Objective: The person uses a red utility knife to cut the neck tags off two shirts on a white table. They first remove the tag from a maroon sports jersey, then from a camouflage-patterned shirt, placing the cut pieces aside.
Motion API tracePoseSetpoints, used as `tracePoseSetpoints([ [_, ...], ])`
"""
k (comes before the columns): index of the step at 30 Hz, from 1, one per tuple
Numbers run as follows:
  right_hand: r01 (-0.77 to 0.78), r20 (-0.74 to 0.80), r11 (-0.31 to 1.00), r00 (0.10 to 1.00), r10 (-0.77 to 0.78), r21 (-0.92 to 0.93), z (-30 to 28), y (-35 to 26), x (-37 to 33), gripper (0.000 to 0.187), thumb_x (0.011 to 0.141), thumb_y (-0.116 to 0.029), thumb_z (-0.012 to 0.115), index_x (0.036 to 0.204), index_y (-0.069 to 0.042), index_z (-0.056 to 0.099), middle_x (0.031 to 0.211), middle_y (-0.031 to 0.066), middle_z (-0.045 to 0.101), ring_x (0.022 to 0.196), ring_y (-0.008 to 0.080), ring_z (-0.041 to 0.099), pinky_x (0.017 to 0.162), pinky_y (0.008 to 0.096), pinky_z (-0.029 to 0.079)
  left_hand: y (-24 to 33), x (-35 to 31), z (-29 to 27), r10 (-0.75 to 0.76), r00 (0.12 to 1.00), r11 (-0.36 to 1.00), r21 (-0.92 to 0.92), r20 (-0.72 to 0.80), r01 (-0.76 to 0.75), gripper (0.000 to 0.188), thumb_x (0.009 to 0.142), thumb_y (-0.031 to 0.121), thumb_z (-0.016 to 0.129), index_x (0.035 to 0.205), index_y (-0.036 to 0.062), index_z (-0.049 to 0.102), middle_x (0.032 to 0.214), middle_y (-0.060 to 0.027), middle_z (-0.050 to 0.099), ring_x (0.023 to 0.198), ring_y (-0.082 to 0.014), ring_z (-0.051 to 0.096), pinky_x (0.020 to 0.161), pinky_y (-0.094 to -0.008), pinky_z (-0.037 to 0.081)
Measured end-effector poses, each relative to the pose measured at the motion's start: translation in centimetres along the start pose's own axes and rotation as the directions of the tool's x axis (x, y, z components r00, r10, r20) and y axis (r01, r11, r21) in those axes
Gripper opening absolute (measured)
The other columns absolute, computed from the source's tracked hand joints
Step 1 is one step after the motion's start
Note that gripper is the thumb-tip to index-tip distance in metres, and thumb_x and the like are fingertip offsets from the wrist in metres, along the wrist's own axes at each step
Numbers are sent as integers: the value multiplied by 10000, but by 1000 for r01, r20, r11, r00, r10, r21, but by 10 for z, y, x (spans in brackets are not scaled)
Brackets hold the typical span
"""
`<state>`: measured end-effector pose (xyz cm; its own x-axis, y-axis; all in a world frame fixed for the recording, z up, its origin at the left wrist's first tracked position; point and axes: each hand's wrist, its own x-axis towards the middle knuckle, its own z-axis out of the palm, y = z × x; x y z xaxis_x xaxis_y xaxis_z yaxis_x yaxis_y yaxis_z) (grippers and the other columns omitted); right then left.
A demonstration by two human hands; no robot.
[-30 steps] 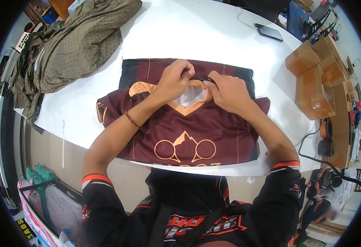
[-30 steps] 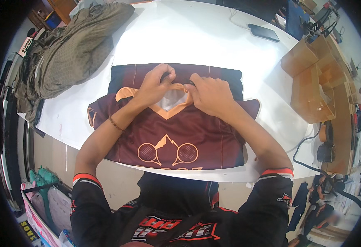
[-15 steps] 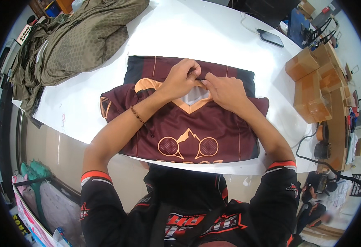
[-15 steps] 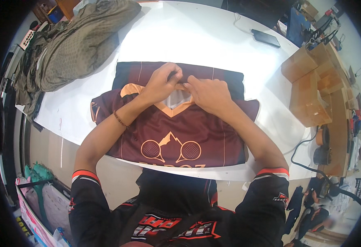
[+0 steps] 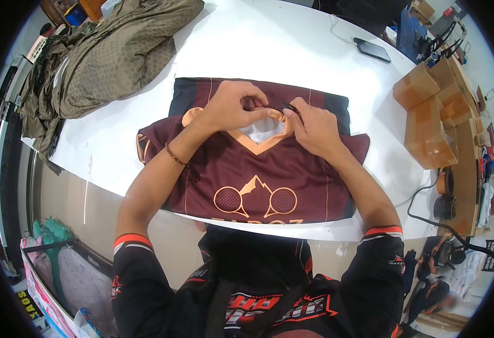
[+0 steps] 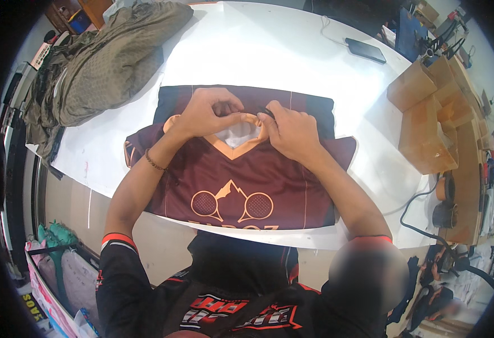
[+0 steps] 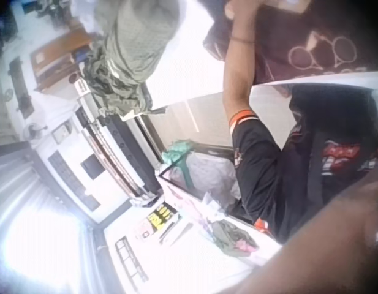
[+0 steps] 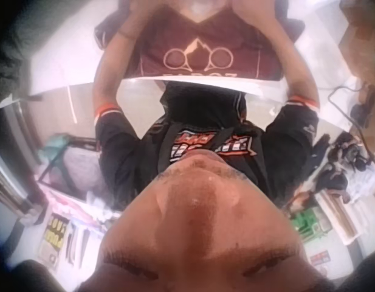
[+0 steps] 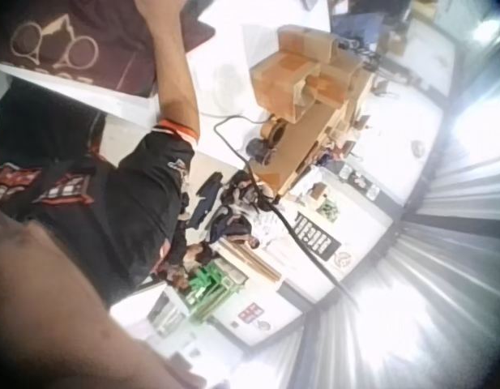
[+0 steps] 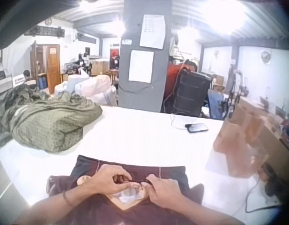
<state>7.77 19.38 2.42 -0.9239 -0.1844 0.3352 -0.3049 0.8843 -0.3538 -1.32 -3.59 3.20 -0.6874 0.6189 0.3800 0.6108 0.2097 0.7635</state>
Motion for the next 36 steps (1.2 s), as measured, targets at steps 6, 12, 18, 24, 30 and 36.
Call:
tracePoseSetpoints([
  [6,78,44,993,996,-74,-89,4,1,-3,289,1021,-374,562,1015,-85,547,790,125,700,671,361,692,579,500,516,-4,-3,3,46,996,986,155,82,-59,217,796,202,855,923,34,800,790,-72,740,640,-139,657,597,-258,515],
  [12,119,68,969,992,-106,-216,5,-2,-4,290,1017,-386,571,1035,-97,553,840,106,709,638,327,694,540,470,519,-1,-7,3,88,986,983,145,140,-108,155,834,150,809,939,36,801,858,-96,723,677,-191,665,627,-314,535],
  [18,138,129,961,986,-109,-241,2,-4,-3,271,1005,-354,592,1045,-92,536,830,106,682,635,349,675,516,460,505,-5,-4,5,264,942,887,331,207,-321,123,867,139,754,900,22,739,876,-109,652,806,-287,648,708,-384,534],
  [24,187,92,933,982,-166,-308,5,-3,-4,294,1004,-382,595,1036,-92,559,757,69,667,583,288,681,485,413,510,-13,-6,13,202,963,896,363,178,-256,122,920,98,664,988,39,582,944,-113,598,903,-335,625,755,-430,511],
  [30,184,96,931,982,-162,-315,5,-5,-4,296,1013,-383,582,1044,-89,562,757,69,668,580,283,682,476,406,505,-8,-8,10,128,979,930,325,156,-173,114,913,79,666,993,33,599,928,-127,619,865,-363,628,742,-438,511],
  [36,157,76,948,987,-141,-277,6,-4,-5,287,1019,-378,573,1047,-93,550,787,80,673,589,303,675,487,430,503,-8,-6,0,274,935,898,289,227,-333,120,875,135,731,941,47,685,925,-115,651,846,-318,653,718,-419,532],
])
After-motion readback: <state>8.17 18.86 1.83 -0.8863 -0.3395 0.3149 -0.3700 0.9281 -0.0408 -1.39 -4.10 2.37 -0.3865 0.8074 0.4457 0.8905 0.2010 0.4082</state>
